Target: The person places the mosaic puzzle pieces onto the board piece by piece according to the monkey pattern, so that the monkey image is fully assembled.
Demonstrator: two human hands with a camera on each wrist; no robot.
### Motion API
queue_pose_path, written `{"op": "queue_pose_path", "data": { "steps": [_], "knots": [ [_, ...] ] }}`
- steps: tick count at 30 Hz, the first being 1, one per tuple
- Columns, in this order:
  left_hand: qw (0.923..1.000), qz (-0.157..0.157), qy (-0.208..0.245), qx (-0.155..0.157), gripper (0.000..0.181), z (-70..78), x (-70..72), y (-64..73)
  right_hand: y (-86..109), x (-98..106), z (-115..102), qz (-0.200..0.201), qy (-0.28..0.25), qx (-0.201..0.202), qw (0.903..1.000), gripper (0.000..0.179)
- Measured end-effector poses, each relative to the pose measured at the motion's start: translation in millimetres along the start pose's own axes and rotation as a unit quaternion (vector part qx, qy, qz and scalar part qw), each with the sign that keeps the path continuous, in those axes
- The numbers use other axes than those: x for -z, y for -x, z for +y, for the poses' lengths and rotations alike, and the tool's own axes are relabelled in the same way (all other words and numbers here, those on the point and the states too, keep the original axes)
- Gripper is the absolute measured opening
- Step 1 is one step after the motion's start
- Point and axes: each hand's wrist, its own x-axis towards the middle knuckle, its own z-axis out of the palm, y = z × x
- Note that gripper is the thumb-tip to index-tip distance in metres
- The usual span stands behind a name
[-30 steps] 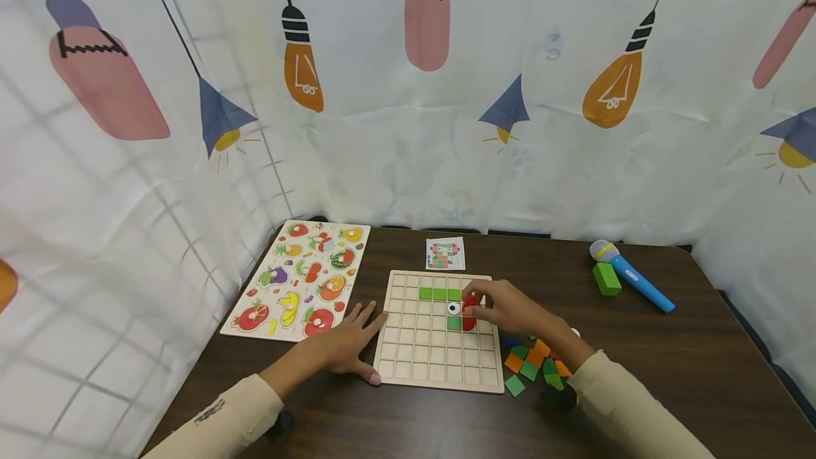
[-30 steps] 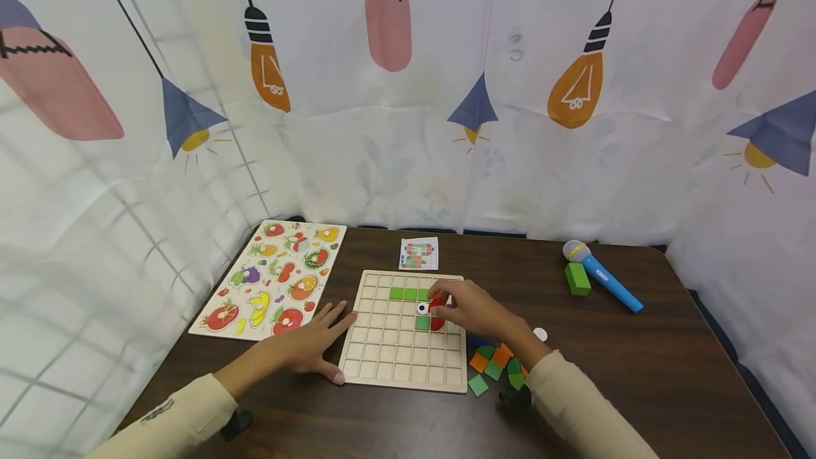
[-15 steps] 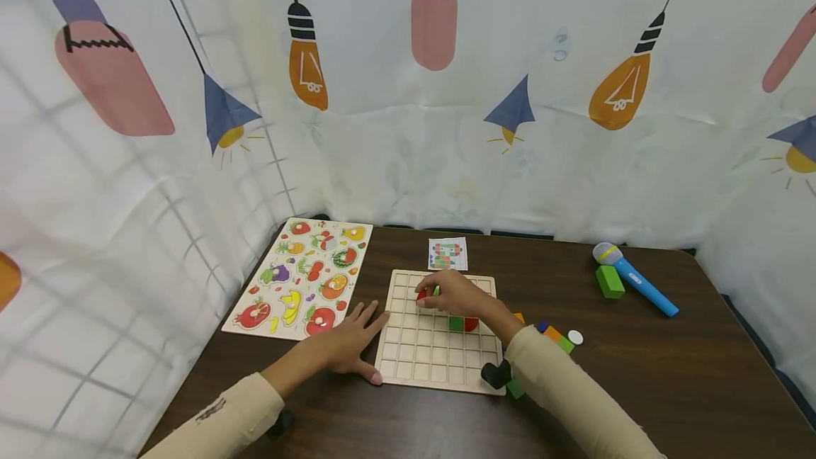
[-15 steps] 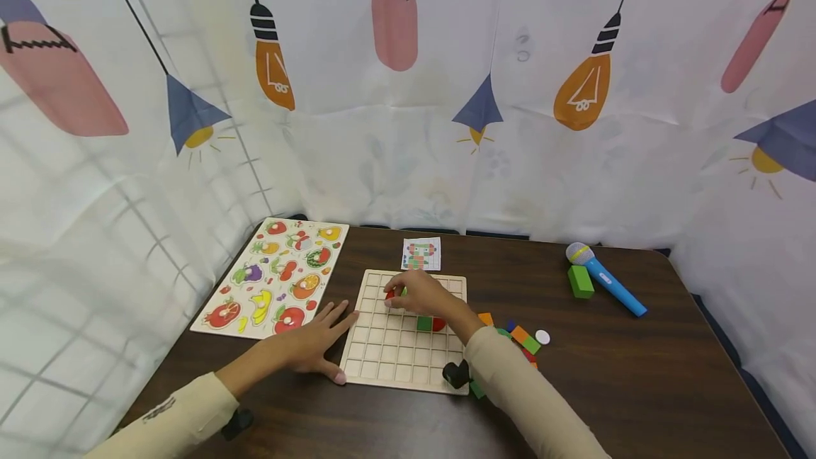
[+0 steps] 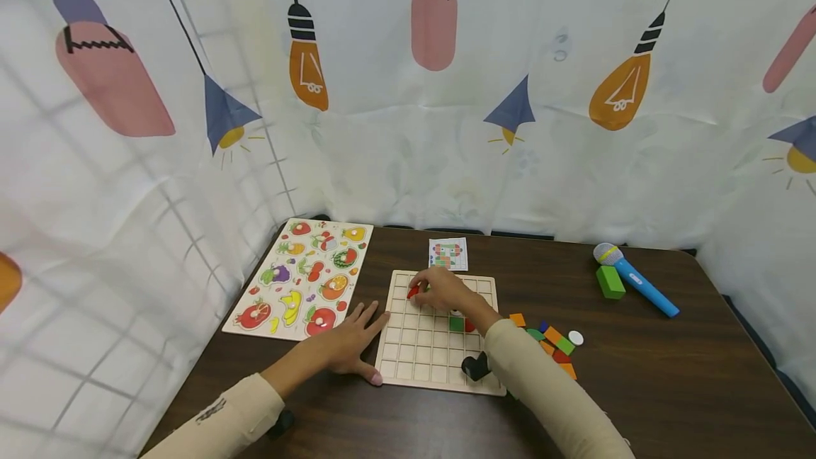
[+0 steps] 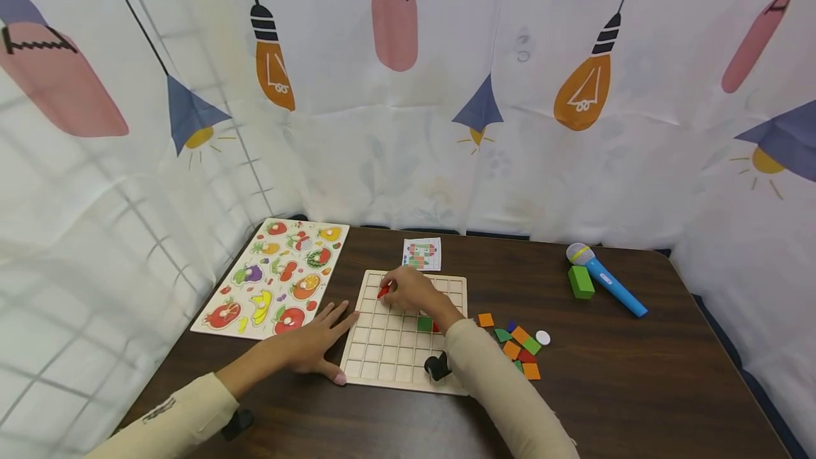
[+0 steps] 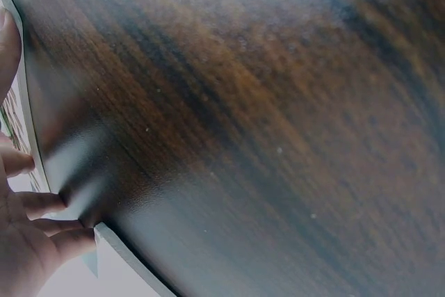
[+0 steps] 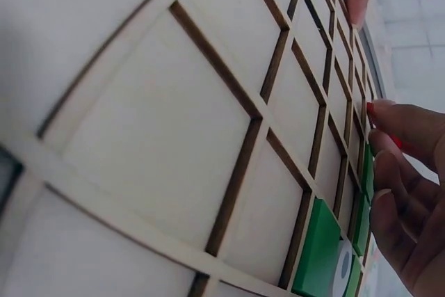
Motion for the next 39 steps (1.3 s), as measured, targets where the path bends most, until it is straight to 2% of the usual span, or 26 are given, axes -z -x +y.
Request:
{"op": "queue_pose_path", "data": {
  "steps": [9,16,26,33,39],
  "knots": [
    [1.0,0.005,-0.004,0.002,0.116,0.3,-1.3,1.0,-1.4,-1,1,0.016,0.035,-0.019,0.9991,0.035],
    [1.0,0.003,-0.002,0.0,0.117,-1.0,-1.0,0.5,1.5,3,3,0.032,0.041,-0.018,0.9985,0.021],
    [1.0,0.0,-0.001,0.006,0.116,-0.5,-2.2,-1.9,4.7,11,1,0.016,0.027,-0.033,0.999,0.019],
    [1.0,-0.001,0.0,0.005,0.117,-0.8,-1.8,-1.5,5.1,13,4,0.012,0.039,-0.03,0.9987,0.026],
    [1.0,-0.001,0.001,0.002,0.117,-1.1,-3.2,-2.9,13.3,28,10,0.027,0.053,-0.023,0.998,0.033]
  ]
}}
